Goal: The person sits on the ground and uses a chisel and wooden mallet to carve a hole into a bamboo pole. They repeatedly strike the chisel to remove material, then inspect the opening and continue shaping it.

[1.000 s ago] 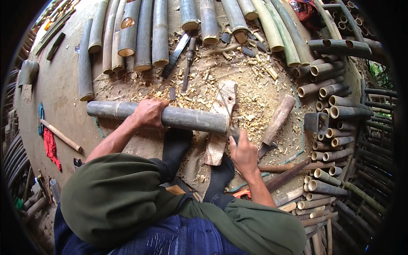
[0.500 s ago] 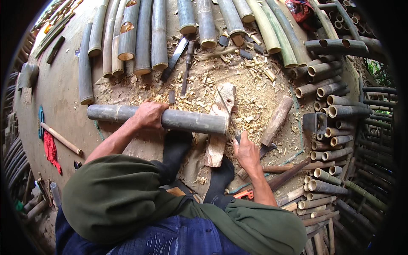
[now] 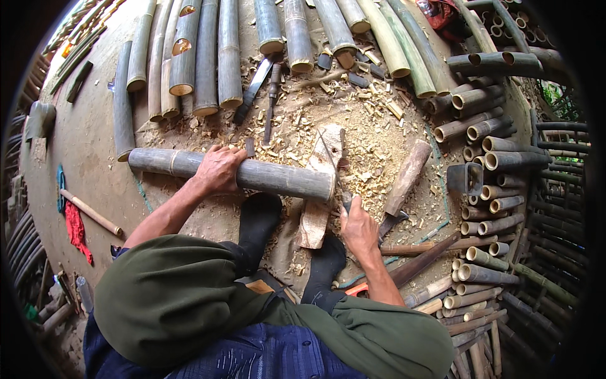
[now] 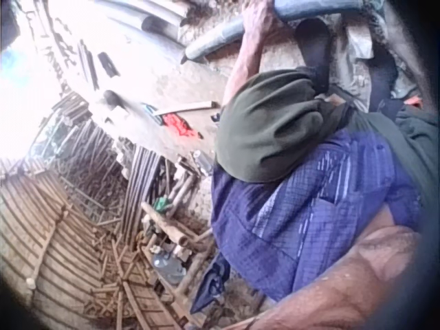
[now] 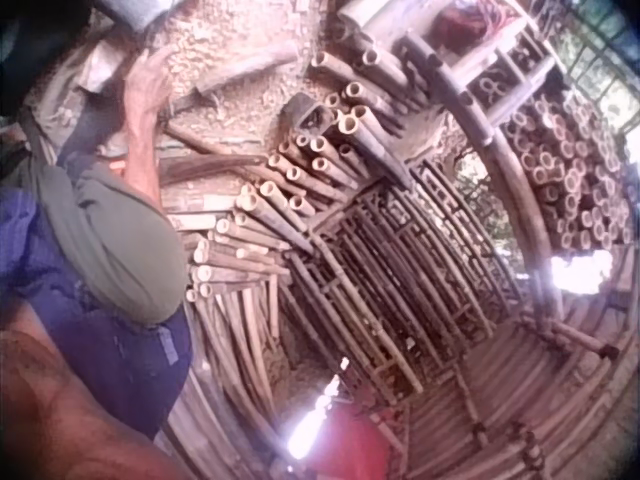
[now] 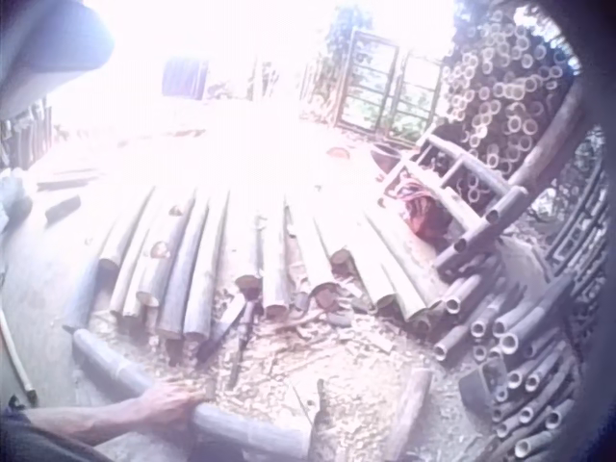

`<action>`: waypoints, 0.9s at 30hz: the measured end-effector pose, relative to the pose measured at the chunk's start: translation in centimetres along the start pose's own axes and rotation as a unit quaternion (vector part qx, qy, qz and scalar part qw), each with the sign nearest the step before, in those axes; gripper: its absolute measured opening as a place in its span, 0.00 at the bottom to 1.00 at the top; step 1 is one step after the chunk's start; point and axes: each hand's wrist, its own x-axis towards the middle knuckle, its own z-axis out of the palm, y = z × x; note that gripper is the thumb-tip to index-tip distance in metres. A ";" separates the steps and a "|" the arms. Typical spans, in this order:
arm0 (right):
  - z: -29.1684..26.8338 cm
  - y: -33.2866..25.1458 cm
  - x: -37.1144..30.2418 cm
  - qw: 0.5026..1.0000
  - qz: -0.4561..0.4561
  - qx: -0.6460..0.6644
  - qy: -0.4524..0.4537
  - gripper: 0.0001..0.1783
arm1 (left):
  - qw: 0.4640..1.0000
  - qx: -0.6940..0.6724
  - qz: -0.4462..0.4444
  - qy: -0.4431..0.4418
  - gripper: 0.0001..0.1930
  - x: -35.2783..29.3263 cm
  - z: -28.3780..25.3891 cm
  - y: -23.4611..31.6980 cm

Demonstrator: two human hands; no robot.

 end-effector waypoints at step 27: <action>-0.7 -2.1 0.3 0.996 -0.056 0.020 0.065 0.16 | 0.981 0.060 -0.011 0.182 0.29 -2.0 2.1 1.7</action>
